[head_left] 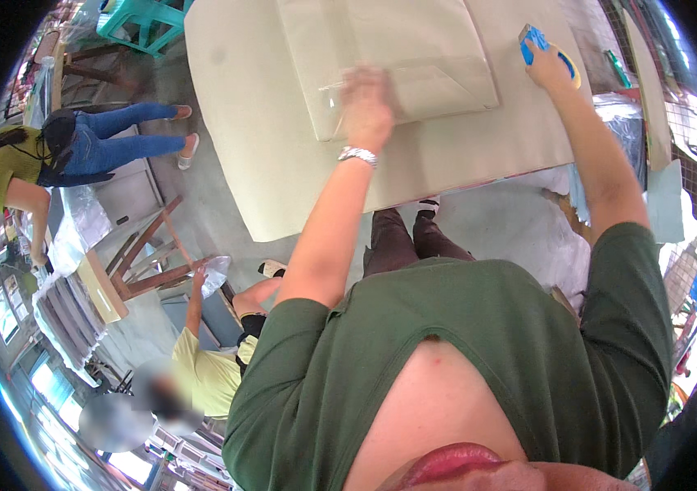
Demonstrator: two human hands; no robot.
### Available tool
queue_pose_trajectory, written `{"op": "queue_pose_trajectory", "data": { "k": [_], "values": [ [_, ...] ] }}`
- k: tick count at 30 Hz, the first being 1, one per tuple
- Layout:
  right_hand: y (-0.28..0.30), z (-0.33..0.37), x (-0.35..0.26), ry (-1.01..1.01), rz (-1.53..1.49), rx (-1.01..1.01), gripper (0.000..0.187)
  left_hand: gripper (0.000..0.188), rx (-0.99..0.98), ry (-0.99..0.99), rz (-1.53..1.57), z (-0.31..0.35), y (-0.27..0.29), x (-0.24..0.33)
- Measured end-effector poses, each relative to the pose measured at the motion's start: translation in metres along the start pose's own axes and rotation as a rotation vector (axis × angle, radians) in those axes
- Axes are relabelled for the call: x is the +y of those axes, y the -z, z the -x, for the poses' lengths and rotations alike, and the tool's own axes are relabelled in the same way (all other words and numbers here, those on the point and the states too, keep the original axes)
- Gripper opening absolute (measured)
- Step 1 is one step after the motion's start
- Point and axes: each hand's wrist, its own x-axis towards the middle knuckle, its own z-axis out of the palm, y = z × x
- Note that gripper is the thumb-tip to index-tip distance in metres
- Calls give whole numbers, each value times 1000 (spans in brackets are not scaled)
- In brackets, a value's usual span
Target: The person places a black panel into a cardboard box and wraps the box with brown paper and clear tape. They then pick up another black panel wrapped in plastic, place it on a sheet of paper, and fold the paper over it, securing it with tape.
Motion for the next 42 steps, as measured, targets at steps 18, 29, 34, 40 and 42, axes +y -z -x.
{"op": "queue_pose_trajectory", "data": {
  "k": [18, 29, 34, 40, 42],
  "values": [
    [-33, 31, -118, -487, -790, -147, 80, 72, -31, 675, 127, 24, 41, -40],
    [16, 54, 6, -9, -839, -112, 58, 57, -191, 807, 641, 124, 27, 45],
    [119, 168, 56, 167, -819, 203, 42, 48, -615, 891, 1365, 165, -7, 131],
    [150, 296, 36, 497, -762, 550, 46, 32, -578, 800, 1442, 77, 14, 15],
    [161, 327, 29, 553, -935, 519, 46, 32, -422, 650, 1614, 28, 99, -101]
  ]
}}
